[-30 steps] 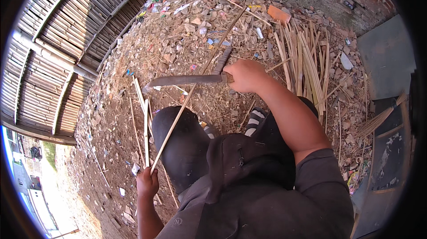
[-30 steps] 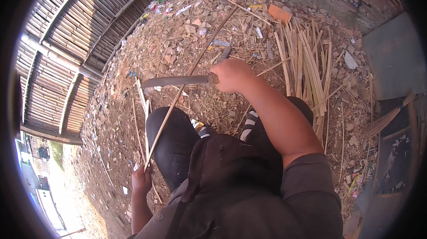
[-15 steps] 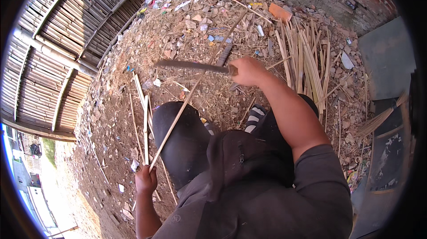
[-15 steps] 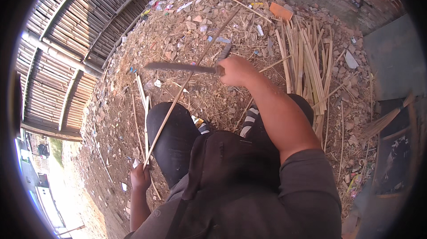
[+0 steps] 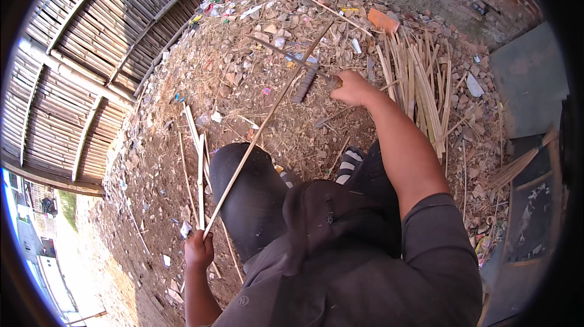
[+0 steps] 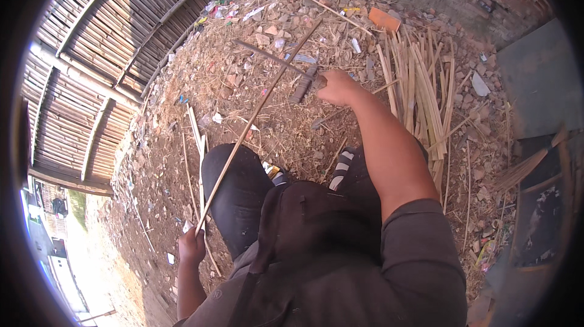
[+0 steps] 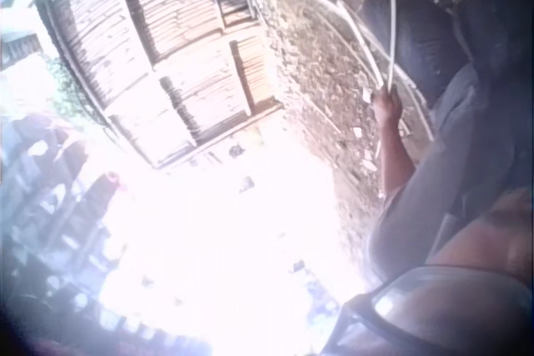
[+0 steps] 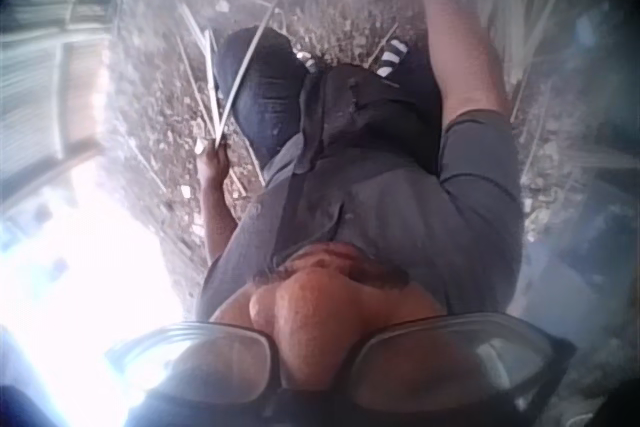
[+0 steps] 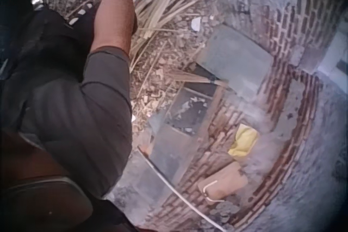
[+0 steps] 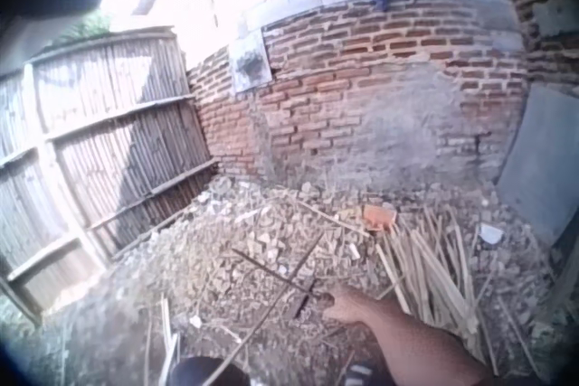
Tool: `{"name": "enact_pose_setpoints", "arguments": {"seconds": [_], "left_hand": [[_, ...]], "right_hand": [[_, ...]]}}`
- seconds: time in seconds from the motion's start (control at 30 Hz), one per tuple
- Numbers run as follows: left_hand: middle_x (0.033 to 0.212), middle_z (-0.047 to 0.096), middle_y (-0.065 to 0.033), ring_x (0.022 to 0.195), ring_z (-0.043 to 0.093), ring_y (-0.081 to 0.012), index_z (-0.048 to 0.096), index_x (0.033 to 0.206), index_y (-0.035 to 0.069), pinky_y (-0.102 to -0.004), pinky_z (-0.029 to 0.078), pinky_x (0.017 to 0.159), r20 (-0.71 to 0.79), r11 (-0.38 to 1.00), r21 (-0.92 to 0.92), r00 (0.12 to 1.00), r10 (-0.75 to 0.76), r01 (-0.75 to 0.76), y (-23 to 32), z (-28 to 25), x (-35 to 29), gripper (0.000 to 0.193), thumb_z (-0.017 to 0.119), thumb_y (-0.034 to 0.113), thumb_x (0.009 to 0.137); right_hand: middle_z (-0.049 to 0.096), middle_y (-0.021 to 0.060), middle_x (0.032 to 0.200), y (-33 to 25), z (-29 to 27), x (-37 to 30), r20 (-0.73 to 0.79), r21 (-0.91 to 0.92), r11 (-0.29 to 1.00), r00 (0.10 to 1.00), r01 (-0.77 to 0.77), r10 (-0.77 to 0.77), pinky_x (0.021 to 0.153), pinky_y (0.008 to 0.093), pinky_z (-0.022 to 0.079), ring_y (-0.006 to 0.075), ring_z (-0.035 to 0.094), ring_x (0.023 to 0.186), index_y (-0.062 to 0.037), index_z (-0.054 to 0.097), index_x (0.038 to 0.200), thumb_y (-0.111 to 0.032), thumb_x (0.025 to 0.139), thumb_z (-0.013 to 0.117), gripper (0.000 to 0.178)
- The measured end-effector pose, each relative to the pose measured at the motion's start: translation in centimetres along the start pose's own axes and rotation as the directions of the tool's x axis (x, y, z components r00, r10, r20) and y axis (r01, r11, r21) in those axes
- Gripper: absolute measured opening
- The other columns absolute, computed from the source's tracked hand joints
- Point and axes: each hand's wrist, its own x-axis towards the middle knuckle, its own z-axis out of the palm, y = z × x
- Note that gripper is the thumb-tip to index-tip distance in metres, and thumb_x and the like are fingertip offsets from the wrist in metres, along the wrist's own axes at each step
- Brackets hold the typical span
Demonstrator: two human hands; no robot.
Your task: The person holds a bamboo strip and scrapes along its edges using a machete.
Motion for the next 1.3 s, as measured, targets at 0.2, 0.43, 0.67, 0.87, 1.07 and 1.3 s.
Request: {"name": "enact_pose_setpoints", "arguments": {"seconds": [0.2, 0.43, 0.67, 0.87, 1.07, 1.3], "left_hand": [[0.065, 0.062, -0.0194, 0.062, 0.063, -0.0424, 0.062, 0.079, 0.005, -0.0502, 0.048, 0.057, 0.026, 0.999, -0.031, 1.0, 0.018, -0.017, -0.1, -1.1, 0.6, 0.024, 0.065, 0.023, 0.094], [0.057, 0.05, -0.0058, 0.058, 0.05, -0.0153, 0.056, 0.074, 0.0, -0.0374, 0.042, 0.056, 0.319, 0.91, -0.339, 0.939, -0.128, 0.239, 0.4, -0.5, 0.0, 0.048, 0.052, 0.038, 0.103], [0.06, 0.049, 0.0013, 0.06, 0.044, -0.0106, 0.055, 0.073, 0.002, -0.0333, 0.039, 0.055, 0.453, 0.847, -0.383, 0.874, -0.176, 0.369, 1.0, -2.3, 0.9, 0.049, 0.051, 0.038, 0.105], [0.066, 0.053, -0.0016, 0.065, 0.049, -0.0137, 0.056, 0.079, 0.001, -0.036, 0.043, 0.06, 0.435, 0.91, -0.312, 0.892, -0.12, 0.274, 3.3, -2.6, 3.1, 0.051, 0.044, 0.042, 0.106], [0.066, 0.053, 0.0006, 0.063, 0.048, -0.0119, 0.056, 0.078, 0.002, -0.0343, 0.042, 0.058, 0.519, 0.849, -0.396, 0.848, -0.108, 0.35, 0.6, -0.9, 1.8, 0.051, 0.044, 0.043, 0.106], [0.06, 0.053, -0.01, 0.058, 0.05, -0.0195, 0.056, 0.08, -0.002, -0.0406, 0.044, 0.058, 0.39, 0.899, -0.321, 0.907, -0.161, 0.298, 1.1, -0.9, 1.6, 0.052, 0.049, 0.044, 0.104]], "right_hand": [[0.066, 0.0175, 0.077, -0.2, 0.9, 0.2, -0.084, -0.077, 0.993, 0.992, 0.086, -0.093, 0.069, 0.0424, 0.051, 0.0332, 0.064, 0.07, -0.004, 0.068, 0.094, -0.021, 0.073, 0.068, 0.027], [0.064, 0.0157, 0.072, -4.3, 1.0, -2.6, 0.091, -0.126, 0.954, 0.961, 0.273, -0.262, 0.066, 0.0478, 0.049, 0.0356, 0.066, 0.073, -0.0076, 0.066, 0.083, -0.019, 0.071, 0.068, 0.016], [0.07, 0.0165, 0.087, -8.2, 3.1, -3.1, 0.234, -0.347, 0.869, 0.93, 0.352, -0.283, 0.073, 0.0465, 0.054, 0.0369, 0.069, 0.087, -0.0084, 0.07, 0.097, -0.018, 0.072, 0.065, 0.027], [0.069, 0.0181, 0.086, -4.2, 2.4, 0.0, 0.229, -0.126, 0.982, 0.967, 0.141, -0.109, 0.073, 0.0468, 0.054, 0.0369, 0.069, 0.086, -0.0059, 0.068, 0.099, -0.022, 0.072, 0.069, 0.032], [0.067, 0.0123, 0.076, -8.3, 3.7, -3.5, 0.127, -0.34, 0.872, 0.936, 0.353, -0.329, 0.068, 0.0491, 0.052, 0.0357, 0.068, 0.077, -0.0139, 0.067, 0.087, -0.023, 0.074, 0.068, 0.016], [0.068, 0.0128, 0.077, -2.9, 1.5, -0.5, -0.006, -0.238, 0.957, 0.986, 0.163, -0.169, 0.072, 0.0478, 0.054, 0.0365, 0.068, 0.077, -0.0113, 0.069, 0.093, -0.019, 0.075, 0.068, 0.02]]}}
